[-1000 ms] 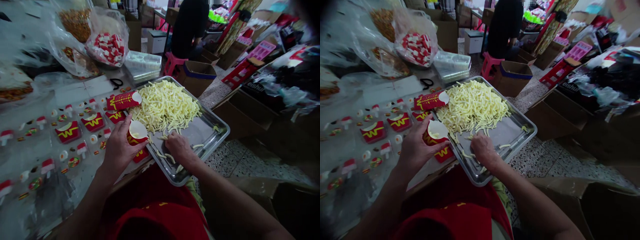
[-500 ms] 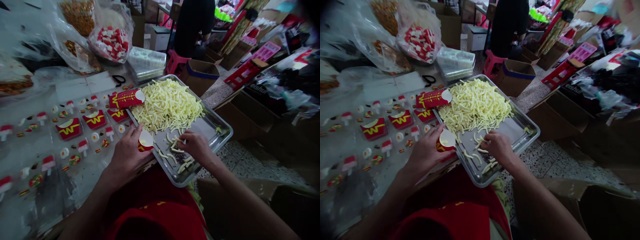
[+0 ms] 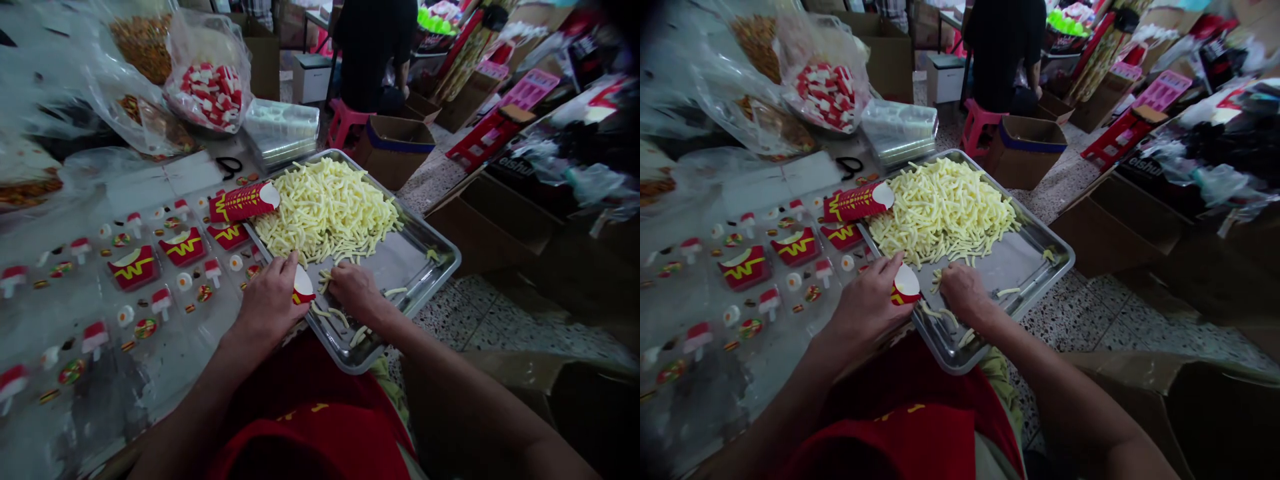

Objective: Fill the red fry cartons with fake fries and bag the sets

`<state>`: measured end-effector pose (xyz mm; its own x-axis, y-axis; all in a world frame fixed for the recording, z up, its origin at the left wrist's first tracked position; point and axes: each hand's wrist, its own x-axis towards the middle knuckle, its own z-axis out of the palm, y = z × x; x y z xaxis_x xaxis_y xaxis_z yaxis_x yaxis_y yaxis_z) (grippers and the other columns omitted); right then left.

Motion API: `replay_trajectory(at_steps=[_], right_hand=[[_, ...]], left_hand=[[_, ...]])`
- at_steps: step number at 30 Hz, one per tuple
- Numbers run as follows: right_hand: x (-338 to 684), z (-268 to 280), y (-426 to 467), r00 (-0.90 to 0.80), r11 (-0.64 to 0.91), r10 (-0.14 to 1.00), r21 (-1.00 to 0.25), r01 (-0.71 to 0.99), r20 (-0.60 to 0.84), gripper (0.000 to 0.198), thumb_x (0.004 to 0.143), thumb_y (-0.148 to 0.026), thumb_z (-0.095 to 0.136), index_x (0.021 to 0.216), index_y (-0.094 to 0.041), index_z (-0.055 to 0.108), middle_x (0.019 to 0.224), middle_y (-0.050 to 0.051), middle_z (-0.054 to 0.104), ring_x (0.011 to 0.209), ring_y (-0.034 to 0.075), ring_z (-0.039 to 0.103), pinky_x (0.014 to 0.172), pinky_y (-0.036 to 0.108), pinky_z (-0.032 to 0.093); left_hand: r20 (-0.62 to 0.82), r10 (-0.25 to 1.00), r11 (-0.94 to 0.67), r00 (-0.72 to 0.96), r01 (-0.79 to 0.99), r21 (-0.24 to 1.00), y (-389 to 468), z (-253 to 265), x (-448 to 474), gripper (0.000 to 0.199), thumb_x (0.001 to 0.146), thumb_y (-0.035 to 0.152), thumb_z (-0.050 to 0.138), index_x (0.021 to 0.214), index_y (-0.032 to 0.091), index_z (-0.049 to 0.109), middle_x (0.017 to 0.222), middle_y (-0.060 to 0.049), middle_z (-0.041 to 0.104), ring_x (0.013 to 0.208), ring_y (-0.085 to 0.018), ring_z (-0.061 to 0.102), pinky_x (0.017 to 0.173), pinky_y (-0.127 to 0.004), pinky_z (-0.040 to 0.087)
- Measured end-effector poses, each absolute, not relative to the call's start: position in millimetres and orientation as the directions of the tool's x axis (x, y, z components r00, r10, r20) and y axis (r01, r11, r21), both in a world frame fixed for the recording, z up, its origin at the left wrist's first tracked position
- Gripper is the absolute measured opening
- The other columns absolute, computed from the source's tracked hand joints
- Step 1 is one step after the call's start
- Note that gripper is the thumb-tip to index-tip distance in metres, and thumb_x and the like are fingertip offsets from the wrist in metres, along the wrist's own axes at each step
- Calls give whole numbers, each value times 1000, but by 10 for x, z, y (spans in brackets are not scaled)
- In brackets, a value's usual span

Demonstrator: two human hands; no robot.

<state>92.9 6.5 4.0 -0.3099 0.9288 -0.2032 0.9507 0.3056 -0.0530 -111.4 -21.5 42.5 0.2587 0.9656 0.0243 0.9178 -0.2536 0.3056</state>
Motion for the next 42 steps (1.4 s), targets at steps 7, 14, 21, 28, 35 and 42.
replay_trajectory(at_steps=[7, 14, 21, 28, 35, 42], right_hand=[[862, 391, 181, -444, 434, 888, -99, 895, -119, 16, 88, -17, 58, 85, -16, 73, 87, 8, 70, 77, 18, 62, 67, 29, 37], [1041, 748, 339, -666, 575, 730, -389, 719, -152, 15, 89, -10, 57, 89, -12, 72, 92, 9, 68, 82, 16, 58, 74, 26, 40], [948, 954, 452, -510, 434, 860, -507, 744, -12, 20, 87, -12, 59, 88, -17, 78, 83, 3, 67, 75, 12, 55, 70, 26, 35], [1496, 976, 203, -556, 449, 820, -448, 773, -138, 16, 84, -17, 65, 91, -21, 80, 83, 1, 73, 71, 12, 59, 68, 26, 37], [1842, 370, -24, -604, 507, 681, -328, 797, -414, 17, 70, -8, 67, 73, -21, 78, 80, 4, 74, 76, 18, 63, 69, 27, 39], [1627, 527, -230, -694, 513, 607, -476, 715, -388, 17, 78, -11, 65, 85, -21, 77, 84, 3, 75, 77, 15, 64, 70, 24, 40]], left_hand=[[-65, 924, -336, 376, 883, 326, 11, 409, -778, 70, 70, 23, 76, 135, 13, 52, 121, -14, 63, 107, -30, 64, 91, -39, 52], [164, 947, -321, 276, 797, 512, 176, 228, -529, 81, 66, 24, 74, 141, 12, 49, 124, -14, 63, 112, -29, 63, 97, -38, 52], [369, 922, -346, 118, 679, 647, 187, 345, -456, 83, 62, 26, 79, 139, 15, 52, 125, -12, 64, 116, -30, 62, 105, -41, 48], [368, 927, -310, 68, 691, 653, 62, 190, -760, 85, 67, 35, 85, 143, 19, 51, 132, -12, 61, 121, -29, 60, 107, -42, 47], [339, 940, -253, 30, 729, 636, -102, 173, -1059, 88, 65, 39, 88, 143, 20, 51, 130, -11, 62, 120, -29, 60, 106, -41, 47], [330, 944, -197, -22, 764, 614, -242, 335, -1288, 86, 68, 41, 85, 144, 21, 50, 127, -10, 63, 116, -27, 62, 107, -41, 46]])
